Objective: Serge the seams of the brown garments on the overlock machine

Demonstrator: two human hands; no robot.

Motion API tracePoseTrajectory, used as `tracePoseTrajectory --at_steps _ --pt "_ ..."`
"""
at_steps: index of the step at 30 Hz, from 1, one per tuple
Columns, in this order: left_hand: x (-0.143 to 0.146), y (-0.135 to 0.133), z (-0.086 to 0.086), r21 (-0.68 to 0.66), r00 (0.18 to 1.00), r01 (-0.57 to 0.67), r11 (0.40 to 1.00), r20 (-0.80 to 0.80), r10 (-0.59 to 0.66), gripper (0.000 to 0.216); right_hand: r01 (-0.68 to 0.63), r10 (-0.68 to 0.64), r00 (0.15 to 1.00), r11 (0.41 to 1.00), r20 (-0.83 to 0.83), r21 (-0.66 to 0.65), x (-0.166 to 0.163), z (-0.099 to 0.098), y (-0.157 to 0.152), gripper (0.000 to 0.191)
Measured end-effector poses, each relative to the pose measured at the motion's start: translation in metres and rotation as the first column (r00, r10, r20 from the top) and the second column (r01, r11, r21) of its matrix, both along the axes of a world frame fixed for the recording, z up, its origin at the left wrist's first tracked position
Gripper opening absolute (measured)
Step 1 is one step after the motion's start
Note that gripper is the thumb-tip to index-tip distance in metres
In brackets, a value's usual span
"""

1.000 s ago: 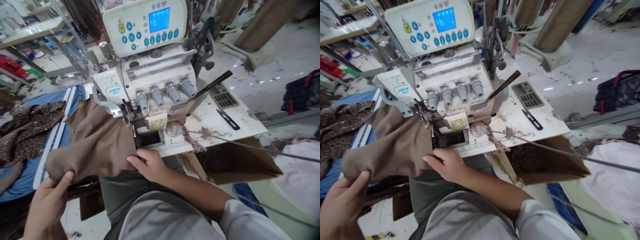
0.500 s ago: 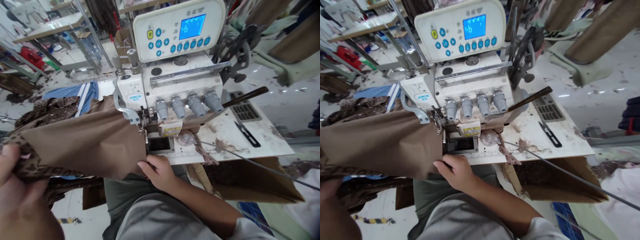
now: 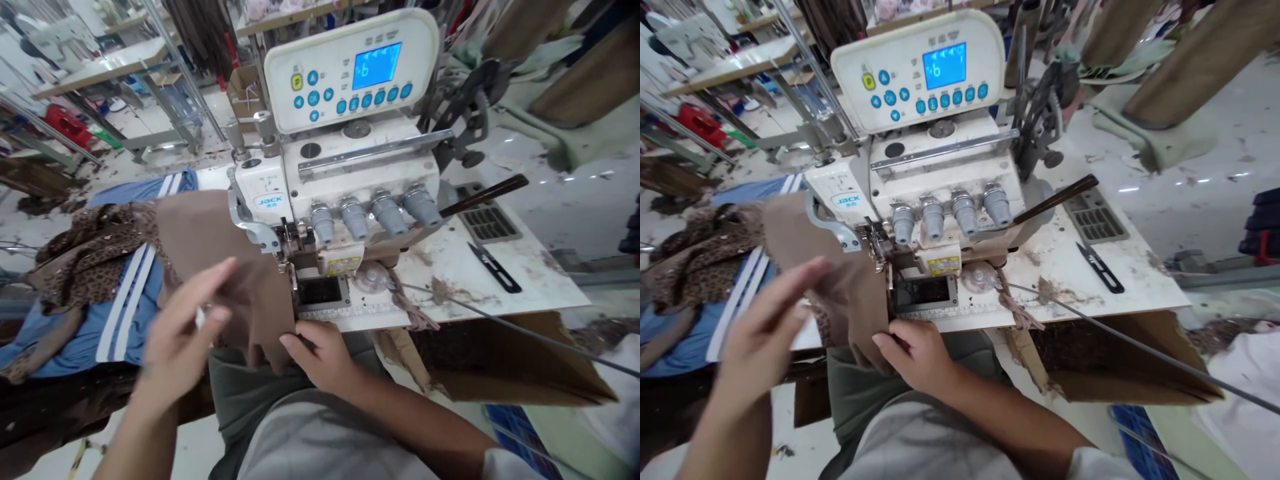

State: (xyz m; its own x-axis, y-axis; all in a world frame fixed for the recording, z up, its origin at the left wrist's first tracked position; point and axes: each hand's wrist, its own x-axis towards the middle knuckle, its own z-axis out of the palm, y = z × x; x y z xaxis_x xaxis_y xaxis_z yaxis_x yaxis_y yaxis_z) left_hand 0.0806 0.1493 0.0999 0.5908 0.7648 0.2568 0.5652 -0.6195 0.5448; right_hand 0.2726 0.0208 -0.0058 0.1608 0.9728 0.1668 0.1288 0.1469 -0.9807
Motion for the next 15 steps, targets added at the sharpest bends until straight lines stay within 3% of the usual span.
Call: tracePoseTrajectory --at_steps 2,4,7,11,15 --pt "0.019 0.005 -0.015 -0.025 0.992 0.124 0.992 -0.008 -0.124 0.054 -0.02 0.02 1.0 1.0 -0.002 0.014 -0.001 0.0 -0.003 0.042" --pt "0.034 0.013 -0.021 -0.013 0.991 0.13 0.991 -0.021 -0.13 0.05 -0.034 0.034 0.999 0.999 -0.022 0.018 -0.002 -0.001 -0.004 0.041" --pt "0.049 0.03 -0.016 -0.018 0.994 0.088 0.996 -0.057 -0.089 0.046 -0.016 0.011 0.994 0.999 -0.11 -0.049 -0.003 -0.002 -0.004 0.042" --pt "0.06 0.053 -0.005 0.003 0.984 0.142 0.99 -0.107 -0.141 0.04 -0.023 -0.024 0.952 0.989 -0.305 -0.148 -0.006 -0.002 0.002 0.039" --pt "0.067 0.083 -0.013 0.046 0.993 0.099 0.994 -0.069 -0.095 0.038 -0.071 -0.002 0.883 0.988 -0.469 -0.137 -0.005 0.006 0.014 0.042"
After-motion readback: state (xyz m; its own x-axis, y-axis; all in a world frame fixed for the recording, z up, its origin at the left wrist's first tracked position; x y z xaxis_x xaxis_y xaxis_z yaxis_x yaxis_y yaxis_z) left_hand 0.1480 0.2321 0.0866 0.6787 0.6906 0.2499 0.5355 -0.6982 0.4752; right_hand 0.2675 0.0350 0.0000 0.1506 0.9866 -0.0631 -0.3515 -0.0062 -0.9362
